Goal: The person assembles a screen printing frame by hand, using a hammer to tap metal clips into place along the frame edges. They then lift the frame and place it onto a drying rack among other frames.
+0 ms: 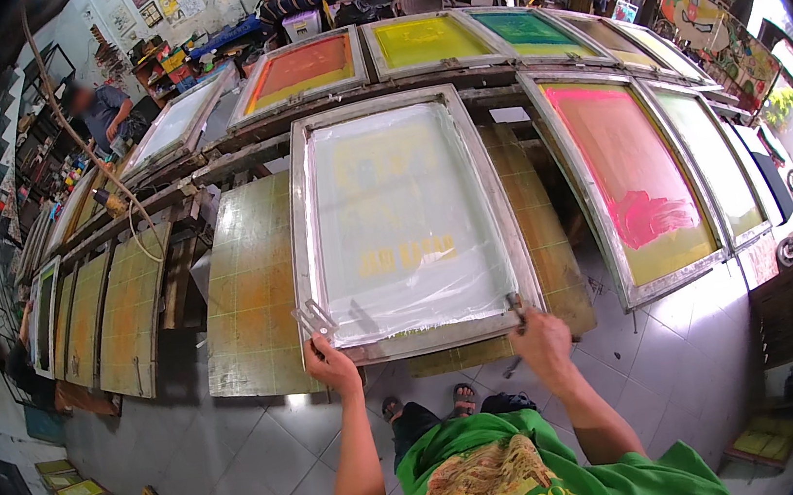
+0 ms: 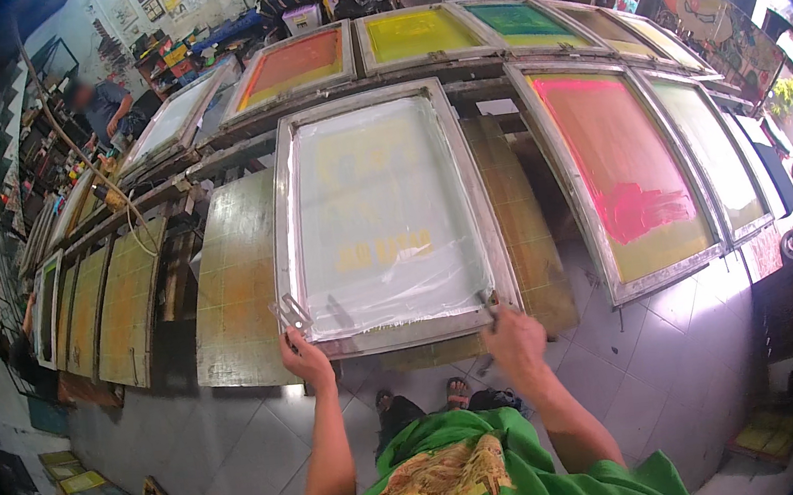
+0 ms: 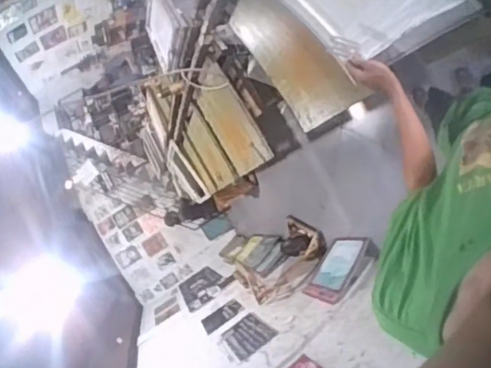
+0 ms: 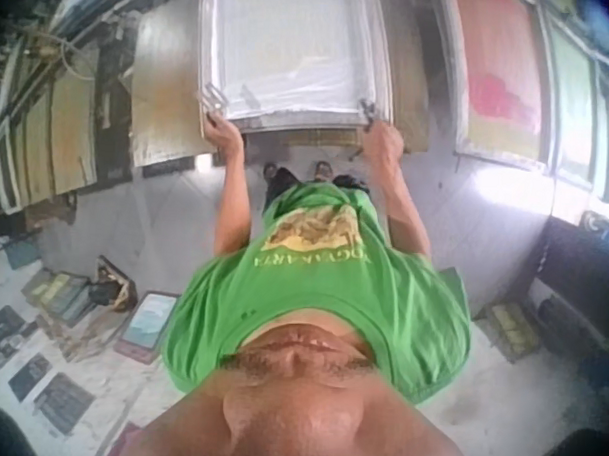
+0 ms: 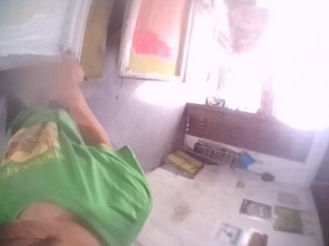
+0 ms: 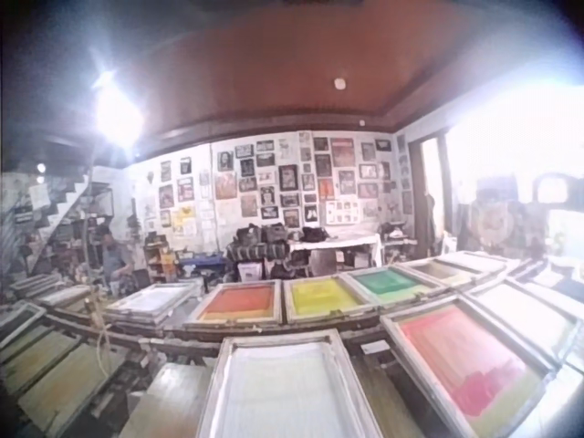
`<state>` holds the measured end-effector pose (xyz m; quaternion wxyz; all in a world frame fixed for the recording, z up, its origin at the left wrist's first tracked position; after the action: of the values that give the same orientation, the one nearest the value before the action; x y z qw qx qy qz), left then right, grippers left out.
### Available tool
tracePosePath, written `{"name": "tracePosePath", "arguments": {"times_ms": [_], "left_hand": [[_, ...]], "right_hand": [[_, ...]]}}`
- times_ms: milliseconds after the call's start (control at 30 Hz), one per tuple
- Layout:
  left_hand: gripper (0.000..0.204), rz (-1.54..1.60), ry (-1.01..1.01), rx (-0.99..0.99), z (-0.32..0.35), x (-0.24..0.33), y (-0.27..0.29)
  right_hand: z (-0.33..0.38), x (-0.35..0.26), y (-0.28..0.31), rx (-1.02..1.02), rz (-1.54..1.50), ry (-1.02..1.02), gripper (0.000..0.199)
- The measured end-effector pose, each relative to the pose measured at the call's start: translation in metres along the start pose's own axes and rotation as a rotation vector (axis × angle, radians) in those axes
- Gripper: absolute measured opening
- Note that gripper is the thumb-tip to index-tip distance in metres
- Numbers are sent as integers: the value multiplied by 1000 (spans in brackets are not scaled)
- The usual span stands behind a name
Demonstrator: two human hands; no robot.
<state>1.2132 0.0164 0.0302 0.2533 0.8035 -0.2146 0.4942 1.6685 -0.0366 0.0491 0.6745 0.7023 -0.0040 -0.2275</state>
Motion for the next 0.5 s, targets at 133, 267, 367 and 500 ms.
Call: {"name": "tracePosePath", "arguments": {"times_ms": [133, 267, 367, 500], "left_hand": [[41, 64, 46, 13, -2, -10, -2], [39, 221, 371, 28, 3, -42, 0], [31, 532, 708, -97, 32, -33, -8], [32, 712, 912, -239, 88, 22, -15]], "right_hand": [[-11, 71, 28, 158, -87, -133, 30], [-12, 107, 1, 126, -531, -284, 25], [10, 93, 7, 319, -519, -232, 21], [30, 18, 35, 512, -234, 88, 18]]}}
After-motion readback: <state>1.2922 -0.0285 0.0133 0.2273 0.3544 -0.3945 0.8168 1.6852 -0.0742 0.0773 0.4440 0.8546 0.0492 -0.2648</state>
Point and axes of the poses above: each hand's wrist, its own z-axis away from the middle knuckle, its own y-axis out of the back of the hand, x = y × z, the point moved 10 cm from there along -z, towards the middle knuckle, and after that the axes turned 2 degrees about z, right-handed, at the moved point
